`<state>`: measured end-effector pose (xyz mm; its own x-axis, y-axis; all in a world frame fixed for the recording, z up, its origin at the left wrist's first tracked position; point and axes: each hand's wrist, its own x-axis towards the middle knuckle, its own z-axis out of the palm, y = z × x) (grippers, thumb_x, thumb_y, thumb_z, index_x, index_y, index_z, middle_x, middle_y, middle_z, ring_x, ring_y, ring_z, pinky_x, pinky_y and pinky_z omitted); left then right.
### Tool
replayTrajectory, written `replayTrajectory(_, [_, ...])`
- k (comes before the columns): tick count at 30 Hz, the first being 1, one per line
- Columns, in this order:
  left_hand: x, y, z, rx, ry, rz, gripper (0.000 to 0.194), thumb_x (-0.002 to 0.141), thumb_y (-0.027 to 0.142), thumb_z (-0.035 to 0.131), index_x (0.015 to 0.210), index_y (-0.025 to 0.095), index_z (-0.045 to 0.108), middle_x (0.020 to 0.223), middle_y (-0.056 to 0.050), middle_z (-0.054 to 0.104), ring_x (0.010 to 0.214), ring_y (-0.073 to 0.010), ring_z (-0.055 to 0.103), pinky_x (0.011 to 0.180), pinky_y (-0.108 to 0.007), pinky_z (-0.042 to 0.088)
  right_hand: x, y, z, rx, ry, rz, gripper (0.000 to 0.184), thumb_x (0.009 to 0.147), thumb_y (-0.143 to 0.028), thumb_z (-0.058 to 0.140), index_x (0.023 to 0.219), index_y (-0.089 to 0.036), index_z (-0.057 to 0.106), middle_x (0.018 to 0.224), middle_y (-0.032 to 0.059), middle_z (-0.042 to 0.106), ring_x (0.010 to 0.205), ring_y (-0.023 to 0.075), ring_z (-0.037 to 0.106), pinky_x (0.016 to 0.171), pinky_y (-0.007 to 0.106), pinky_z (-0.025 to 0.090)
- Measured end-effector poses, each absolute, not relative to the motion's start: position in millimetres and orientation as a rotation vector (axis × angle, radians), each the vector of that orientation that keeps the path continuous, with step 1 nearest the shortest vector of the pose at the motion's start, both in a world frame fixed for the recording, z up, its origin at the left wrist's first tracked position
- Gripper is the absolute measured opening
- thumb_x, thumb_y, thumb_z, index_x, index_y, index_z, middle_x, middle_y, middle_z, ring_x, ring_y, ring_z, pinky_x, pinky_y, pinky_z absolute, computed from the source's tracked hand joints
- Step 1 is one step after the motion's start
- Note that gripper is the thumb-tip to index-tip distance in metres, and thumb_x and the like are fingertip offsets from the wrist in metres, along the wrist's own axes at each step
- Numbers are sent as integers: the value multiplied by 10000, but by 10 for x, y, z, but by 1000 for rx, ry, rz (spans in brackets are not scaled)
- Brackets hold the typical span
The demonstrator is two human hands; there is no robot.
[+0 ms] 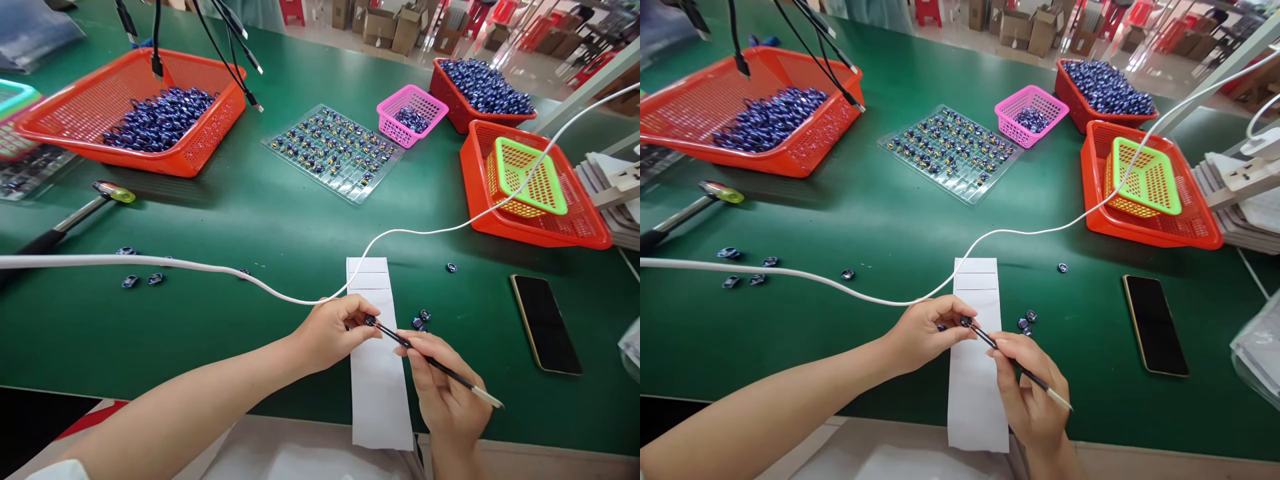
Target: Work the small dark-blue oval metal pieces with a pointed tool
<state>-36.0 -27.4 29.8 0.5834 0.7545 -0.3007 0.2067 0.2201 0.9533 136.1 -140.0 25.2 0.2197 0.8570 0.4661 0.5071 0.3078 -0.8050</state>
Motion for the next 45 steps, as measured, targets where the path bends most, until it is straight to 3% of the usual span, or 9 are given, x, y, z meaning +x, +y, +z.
replayTrajectory(6, [-363,-276,314,1398,920,493,214,738,256,765,925,170,705,810,-24,739,713,-135,659,703,-244,533,1341,-1397,255,-1395,-1294,481,280,869,-26,620,1083,-197,680,1047,45,725,736,168,725,709,342,604])
replayTrajectory(19, [-365,-282,328,1397,916,486,217,747,259,769,934,172,701,830,-28,749,739,-140,678,722,-246,547,1318,-1395,249,-1412,-1218,472,216,886,-76,628,1050,-201,689,1007,40,741,706,170,718,789,375,587])
replayTrajectory(27, [-368,-284,315,1417,889,514,223,749,260,770,936,160,703,824,-33,748,722,-135,672,699,-237,543,1284,-1376,271,-1436,-1202,456,176,894,-128,632,1037,-211,690,988,49,740,682,180,720,725,373,612])
replayTrajectory(40, [-374,-281,309,1433,896,521,223,744,274,778,929,172,707,816,-29,747,708,-138,670,689,-243,543,1274,-1369,276,-1439,-1185,467,166,889,-129,643,1022,-210,702,980,45,752,688,184,729,740,376,614])
replayTrajectory(45, [-374,-286,311,1424,901,518,236,738,280,780,932,166,705,802,-27,740,699,-136,667,681,-242,537,1307,-1383,264,-1408,-1252,465,240,877,-66,631,1063,-206,690,1008,49,743,708,179,732,749,370,618])
